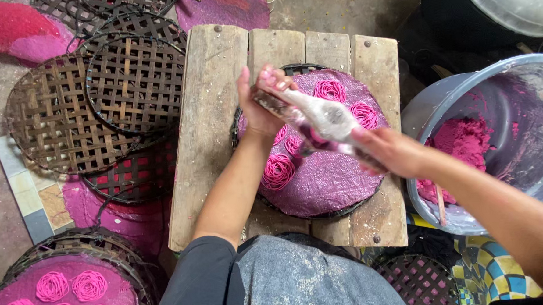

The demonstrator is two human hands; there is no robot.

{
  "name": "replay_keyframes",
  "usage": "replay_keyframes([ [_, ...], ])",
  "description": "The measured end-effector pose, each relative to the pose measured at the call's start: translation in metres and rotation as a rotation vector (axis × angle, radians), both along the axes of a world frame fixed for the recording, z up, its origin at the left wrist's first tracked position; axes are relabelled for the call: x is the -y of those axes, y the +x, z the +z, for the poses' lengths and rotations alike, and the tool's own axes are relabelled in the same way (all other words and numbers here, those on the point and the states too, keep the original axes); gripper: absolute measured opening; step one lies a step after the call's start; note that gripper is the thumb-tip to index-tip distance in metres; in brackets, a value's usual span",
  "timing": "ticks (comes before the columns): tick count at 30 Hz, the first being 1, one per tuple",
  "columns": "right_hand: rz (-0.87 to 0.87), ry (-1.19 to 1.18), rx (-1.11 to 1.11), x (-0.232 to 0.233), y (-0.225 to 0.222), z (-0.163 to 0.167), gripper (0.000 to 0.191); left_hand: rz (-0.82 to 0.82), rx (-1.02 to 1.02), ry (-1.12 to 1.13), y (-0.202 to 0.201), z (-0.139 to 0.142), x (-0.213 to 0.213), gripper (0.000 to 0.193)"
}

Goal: The person sits on the floor and uses a hand-held extruder tool to pipe pink paste into coiled rose shapes on round mesh trays. They cut each extruded strand with a small stick, place the rosettes one by one, refill the tool with paste from a bucket, and start a new tray after filling one.

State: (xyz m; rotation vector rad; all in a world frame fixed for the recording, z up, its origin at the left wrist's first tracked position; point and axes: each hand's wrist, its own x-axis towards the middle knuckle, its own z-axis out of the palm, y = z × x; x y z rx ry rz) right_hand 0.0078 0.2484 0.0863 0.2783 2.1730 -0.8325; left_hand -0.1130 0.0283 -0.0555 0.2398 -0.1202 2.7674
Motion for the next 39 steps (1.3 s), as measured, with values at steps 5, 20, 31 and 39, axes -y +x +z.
replay_keyframes([
  [5,0.057,0.138,-0.165,-0.005,-0.012,0.001,0.079,0.095,-0.017,-0.128,-0.015,0.015,-0.006,0.047],
  [20,-0.034,-0.047,-0.241,-0.021,-0.017,-0.017,0.076,-0.025,0.008,-0.246,-0.016,0.042,0.000,0.052],
  [31,-0.039,-0.127,-0.398,-0.035,-0.005,-0.033,0.062,-0.440,-0.307,-1.499,0.029,-0.004,0.002,0.089],
  [39,-0.123,-0.282,-0.455,-0.061,0.014,-0.048,0.061,0.067,-0.986,-1.849,0.067,0.036,0.028,0.067],
])
